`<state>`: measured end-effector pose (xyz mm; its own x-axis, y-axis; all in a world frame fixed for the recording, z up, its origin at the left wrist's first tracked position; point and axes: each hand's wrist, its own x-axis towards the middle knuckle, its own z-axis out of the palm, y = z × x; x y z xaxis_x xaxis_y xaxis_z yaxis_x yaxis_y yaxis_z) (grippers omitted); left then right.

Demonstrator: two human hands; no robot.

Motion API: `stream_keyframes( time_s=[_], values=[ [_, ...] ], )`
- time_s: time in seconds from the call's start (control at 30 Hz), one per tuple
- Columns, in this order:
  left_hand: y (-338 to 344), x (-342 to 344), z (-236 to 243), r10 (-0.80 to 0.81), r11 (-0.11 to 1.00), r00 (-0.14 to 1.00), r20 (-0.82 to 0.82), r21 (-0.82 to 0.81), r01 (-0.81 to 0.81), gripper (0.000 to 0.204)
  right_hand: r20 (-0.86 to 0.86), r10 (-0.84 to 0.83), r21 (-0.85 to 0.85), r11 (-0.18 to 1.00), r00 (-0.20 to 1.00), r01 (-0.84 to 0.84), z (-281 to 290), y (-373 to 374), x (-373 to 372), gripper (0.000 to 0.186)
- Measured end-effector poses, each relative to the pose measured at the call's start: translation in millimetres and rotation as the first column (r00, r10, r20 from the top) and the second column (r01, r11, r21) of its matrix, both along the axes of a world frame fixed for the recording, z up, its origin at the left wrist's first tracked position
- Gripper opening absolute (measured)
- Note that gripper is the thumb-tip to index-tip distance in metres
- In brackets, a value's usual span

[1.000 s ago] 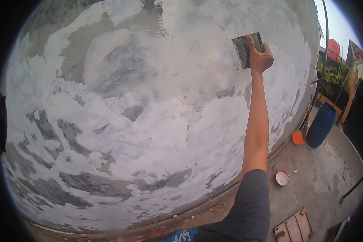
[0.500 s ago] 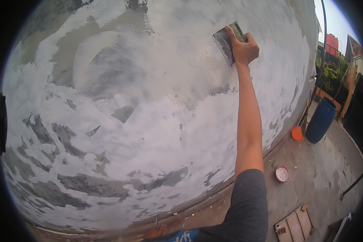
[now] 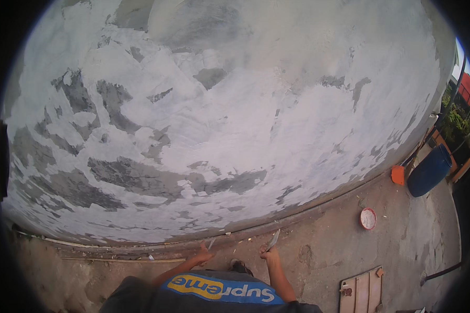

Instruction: The person applies white plaster to a curved concrete wall using a trowel and a smaller scraper. They repeatedly scoop plaster from a red bucket, spread it across the wall, and smooth the surface. The person occasionally scrapes excess plaster from the trowel back into the bucket.

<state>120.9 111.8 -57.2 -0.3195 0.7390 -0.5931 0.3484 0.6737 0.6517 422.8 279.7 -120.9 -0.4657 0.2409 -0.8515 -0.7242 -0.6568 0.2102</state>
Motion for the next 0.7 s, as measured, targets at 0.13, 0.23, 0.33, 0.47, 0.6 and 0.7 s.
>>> stream_keyframes(
  time_s=[0.13,0.23,0.33,0.47,0.6,0.7],
  values=[
    [11,-9,55,-0.021,0.999,0.948,0.318,0.051,0.005,0.070,-0.340,0.422,0.324,0.891,0.840,-0.316,26,-93,-114,0.033],
    [-6,-17,63,0.135,0.949,0.851,0.508,0.181,-0.258,0.055,-0.439,0.633,0.519,0.758,0.637,-0.395,112,-86,-144,0.035],
    [-37,-22,106,0.216,0.855,0.698,0.683,0.213,-0.473,0.047,-0.408,0.710,0.606,0.681,0.574,-0.411,176,-83,-164,0.030],
    [-85,-41,108,0.091,0.808,0.600,0.795,0.293,-0.511,0.056,-0.436,0.750,0.617,0.651,0.497,-0.441,203,-122,-201,0.028],
    [-142,-67,102,0.129,0.803,0.621,0.773,0.286,-0.523,0.053,-0.613,0.692,0.548,0.720,0.381,-0.426,176,-197,-240,0.031],
    [-186,-97,113,0.111,0.814,0.585,0.803,0.265,-0.517,0.044,-0.253,0.790,0.592,0.583,0.559,-0.556,172,-239,-259,0.035]
  ],
)
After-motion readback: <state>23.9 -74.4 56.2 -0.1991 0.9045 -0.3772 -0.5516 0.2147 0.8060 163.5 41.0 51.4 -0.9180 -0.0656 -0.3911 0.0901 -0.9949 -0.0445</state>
